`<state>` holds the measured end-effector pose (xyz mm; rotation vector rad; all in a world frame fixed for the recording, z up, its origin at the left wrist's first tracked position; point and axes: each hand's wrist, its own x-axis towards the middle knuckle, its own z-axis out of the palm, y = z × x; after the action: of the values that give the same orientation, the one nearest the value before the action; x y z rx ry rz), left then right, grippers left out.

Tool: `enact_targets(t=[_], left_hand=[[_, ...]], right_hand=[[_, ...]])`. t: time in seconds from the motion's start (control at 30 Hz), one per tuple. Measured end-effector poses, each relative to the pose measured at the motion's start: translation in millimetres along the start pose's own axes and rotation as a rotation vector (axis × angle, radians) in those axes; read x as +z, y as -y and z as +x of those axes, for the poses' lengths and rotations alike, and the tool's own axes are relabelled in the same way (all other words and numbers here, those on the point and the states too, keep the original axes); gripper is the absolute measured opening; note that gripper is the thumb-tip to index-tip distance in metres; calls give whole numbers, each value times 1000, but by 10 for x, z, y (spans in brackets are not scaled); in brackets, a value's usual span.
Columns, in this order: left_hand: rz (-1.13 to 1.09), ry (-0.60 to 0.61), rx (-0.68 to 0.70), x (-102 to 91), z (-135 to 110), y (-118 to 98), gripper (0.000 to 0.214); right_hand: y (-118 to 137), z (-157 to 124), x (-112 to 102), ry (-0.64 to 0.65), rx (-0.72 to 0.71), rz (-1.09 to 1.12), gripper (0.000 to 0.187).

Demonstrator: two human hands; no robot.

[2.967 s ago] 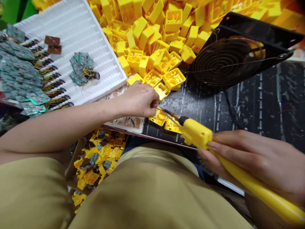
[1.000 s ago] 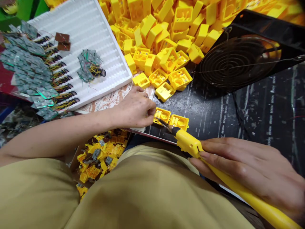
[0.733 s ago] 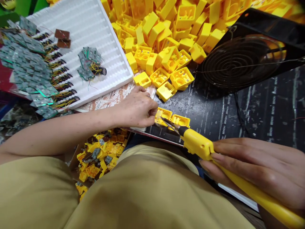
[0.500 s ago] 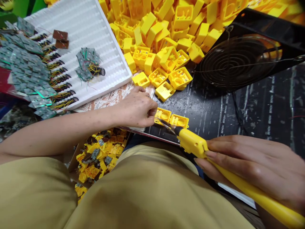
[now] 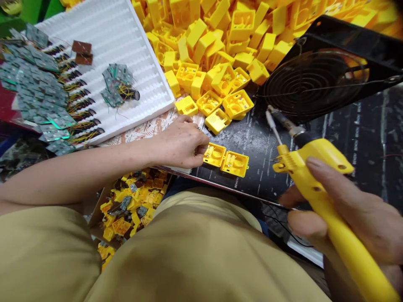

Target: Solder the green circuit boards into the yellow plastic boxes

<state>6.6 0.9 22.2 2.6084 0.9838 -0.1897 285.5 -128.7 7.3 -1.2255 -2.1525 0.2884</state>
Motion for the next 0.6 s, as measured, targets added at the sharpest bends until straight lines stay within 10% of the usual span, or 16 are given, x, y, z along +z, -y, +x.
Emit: enact_targets(t=[0.23, 0.47, 0.6], left_hand=[[20, 7, -7, 20, 20, -22, 14], [-16, -48, -60, -128, -99, 1, 28], [-174, -202, 90, 121, -161, 12, 54]], right_hand=[[-45, 203, 216, -130, -202, -268, 21], [-210, 108, 368, -120, -208, -217, 29], [-340, 68, 461, -106, -213, -173, 28]])
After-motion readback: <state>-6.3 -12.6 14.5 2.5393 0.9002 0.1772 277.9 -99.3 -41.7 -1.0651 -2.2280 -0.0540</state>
